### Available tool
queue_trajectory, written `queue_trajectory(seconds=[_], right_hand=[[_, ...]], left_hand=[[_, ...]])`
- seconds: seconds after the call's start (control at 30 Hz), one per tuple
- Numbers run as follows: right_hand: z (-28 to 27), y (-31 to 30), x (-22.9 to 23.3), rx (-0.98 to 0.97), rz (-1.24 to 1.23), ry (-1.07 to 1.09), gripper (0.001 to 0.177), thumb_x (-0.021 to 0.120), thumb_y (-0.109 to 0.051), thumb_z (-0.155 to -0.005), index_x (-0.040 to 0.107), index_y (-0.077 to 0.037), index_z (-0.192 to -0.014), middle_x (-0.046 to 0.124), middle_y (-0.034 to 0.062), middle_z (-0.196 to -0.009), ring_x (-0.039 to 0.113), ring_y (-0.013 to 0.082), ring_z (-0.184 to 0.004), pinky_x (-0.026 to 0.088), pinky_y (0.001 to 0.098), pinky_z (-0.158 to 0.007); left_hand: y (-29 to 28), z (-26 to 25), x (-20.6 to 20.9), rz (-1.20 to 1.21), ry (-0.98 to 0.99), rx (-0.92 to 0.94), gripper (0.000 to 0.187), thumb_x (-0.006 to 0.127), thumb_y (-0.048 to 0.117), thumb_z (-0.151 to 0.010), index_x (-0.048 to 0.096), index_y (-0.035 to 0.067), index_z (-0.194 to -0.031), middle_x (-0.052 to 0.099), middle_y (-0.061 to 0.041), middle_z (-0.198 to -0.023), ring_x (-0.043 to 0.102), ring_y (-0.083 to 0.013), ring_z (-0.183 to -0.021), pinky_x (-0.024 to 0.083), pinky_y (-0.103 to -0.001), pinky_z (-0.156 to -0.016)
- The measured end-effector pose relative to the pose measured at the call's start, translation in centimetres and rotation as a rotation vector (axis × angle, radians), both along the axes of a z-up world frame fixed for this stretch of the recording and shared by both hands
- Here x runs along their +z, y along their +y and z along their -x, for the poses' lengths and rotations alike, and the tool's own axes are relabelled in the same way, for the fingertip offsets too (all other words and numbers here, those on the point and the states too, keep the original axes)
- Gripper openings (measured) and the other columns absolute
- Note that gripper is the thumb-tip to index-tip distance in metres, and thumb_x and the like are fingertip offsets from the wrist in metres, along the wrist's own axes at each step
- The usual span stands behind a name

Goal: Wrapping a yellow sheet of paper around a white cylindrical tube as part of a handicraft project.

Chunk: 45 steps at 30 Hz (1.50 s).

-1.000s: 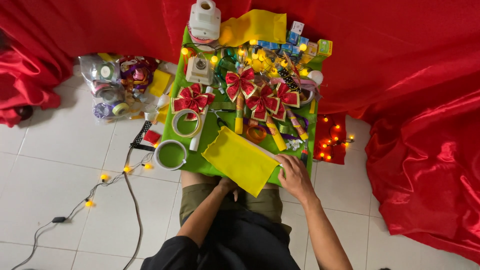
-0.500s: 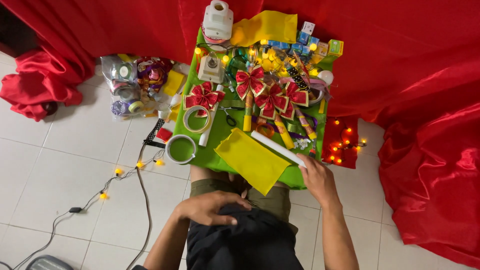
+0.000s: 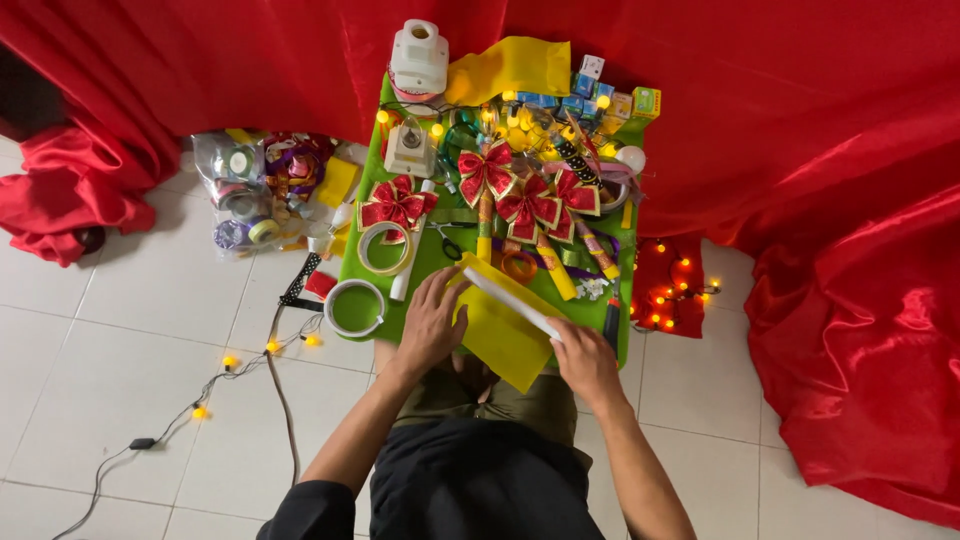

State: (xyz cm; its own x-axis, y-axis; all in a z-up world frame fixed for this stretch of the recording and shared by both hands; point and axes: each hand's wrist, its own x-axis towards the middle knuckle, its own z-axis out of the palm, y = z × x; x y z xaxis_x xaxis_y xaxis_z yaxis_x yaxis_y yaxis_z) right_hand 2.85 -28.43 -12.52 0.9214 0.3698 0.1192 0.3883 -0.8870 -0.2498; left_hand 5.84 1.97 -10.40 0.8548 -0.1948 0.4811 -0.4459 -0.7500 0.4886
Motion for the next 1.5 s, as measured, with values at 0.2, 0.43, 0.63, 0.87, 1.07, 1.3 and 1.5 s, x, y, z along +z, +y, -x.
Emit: queue_trajectory(seconds=[0.2, 0.43, 0.63, 0.87, 1.07, 1.3, 1.5], right_hand=[[-0.4, 2.0, -1.4, 0.038, 0.04, -0.136, 0.032, 0.059, -0.015, -0.099, 0.061, -0.018, -0.131, 0.072, 0.0069, -0.121, 0.071, 0.0221, -0.111, 0.051, 0.0379, -0.103], [-1.0, 2.0, -1.6, 0.028, 0.008, -0.113, 0.03, 0.057, -0.013, -0.102, 0.061, -0.016, -0.132, 0.071, 0.0073, -0.124, 0.069, 0.0223, -0.116, 0.051, 0.0381, -0.104], [-1.3, 2.1, 0.0, 0.071, -0.097, -0.018, 0.033, 0.059, -0.004, -0.099, 0.062, -0.011, -0.131, 0.068, 0.0101, -0.128, 0.062, 0.0293, -0.128, 0.05, 0.0425, -0.106], [-1.4, 2.7, 1.1, 0.042, -0.13, 0.03, 0.032, 0.058, -0.003, -0.1, 0.063, -0.01, -0.13, 0.067, 0.0079, -0.129, 0.06, 0.0283, -0.13, 0.05, 0.0419, -0.107], [-1.0, 3.3, 0.4, -0.004, -0.204, -0.029, 0.03, 0.063, -0.007, -0.099, 0.064, -0.012, -0.128, 0.064, 0.0049, -0.127, 0.06, 0.0277, -0.129, 0.053, 0.043, -0.104], [-0.8, 3.5, -0.3, -0.048, -0.315, -0.064, 0.037, 0.067, 0.0, -0.093, 0.067, -0.014, -0.127, 0.062, 0.0036, -0.127, 0.061, 0.0261, -0.124, 0.053, 0.0434, -0.103], [-0.6, 2.6, -1.2, -0.162, -0.615, 0.089, 0.062, 0.059, 0.007, -0.082, 0.056, -0.012, -0.141, 0.059, 0.0078, -0.134, 0.057, 0.0312, -0.128, 0.048, 0.0493, -0.107]], left_hand=[[0.2, 0.4, -1.9, 0.057, 0.142, 0.002, 0.041, 0.065, 0.005, -0.081, 0.058, 0.005, -0.121, 0.046, -0.025, -0.146, 0.053, -0.0485, -0.127, 0.052, -0.055, -0.095], [1.1, 2.1, -3.4, 0.085, 0.299, 0.02, 0.027, 0.054, -0.004, -0.09, 0.062, 0.004, -0.115, 0.056, -0.017, -0.13, 0.068, -0.0412, -0.107, 0.061, -0.044, -0.079], [0.9, 5.4, -1.5, 0.197, 0.444, 0.097, 0.024, 0.053, 0.001, -0.093, 0.063, 0.012, -0.112, 0.058, -0.005, -0.117, 0.075, -0.0295, -0.095, 0.064, -0.037, -0.071], [-0.1, 5.9, 1.0, -0.097, 0.141, 0.113, 0.017, 0.069, 0.01, -0.086, 0.068, 0.018, -0.101, 0.061, -0.001, -0.108, 0.068, -0.0235, -0.091, 0.055, -0.033, -0.073], [-2.3, 3.3, 0.3, -0.103, -0.067, -0.054, 0.019, 0.069, 0.01, -0.087, 0.068, 0.018, -0.105, 0.064, -0.001, -0.109, 0.065, -0.0255, -0.107, 0.053, -0.036, -0.084], [-3.3, 0.9, -1.3, -0.147, -0.079, -0.024, 0.02, 0.057, 0.006, -0.096, 0.065, 0.016, -0.11, 0.064, -0.006, -0.116, 0.059, -0.0301, -0.125, 0.039, -0.051, -0.113], [-2.4, -0.1, -1.4, -0.157, 0.012, -0.054, 0.024, 0.051, 0.007, -0.1, 0.066, 0.016, -0.116, 0.065, -0.005, -0.113, 0.057, -0.0274, -0.128, 0.032, -0.052, -0.119]])
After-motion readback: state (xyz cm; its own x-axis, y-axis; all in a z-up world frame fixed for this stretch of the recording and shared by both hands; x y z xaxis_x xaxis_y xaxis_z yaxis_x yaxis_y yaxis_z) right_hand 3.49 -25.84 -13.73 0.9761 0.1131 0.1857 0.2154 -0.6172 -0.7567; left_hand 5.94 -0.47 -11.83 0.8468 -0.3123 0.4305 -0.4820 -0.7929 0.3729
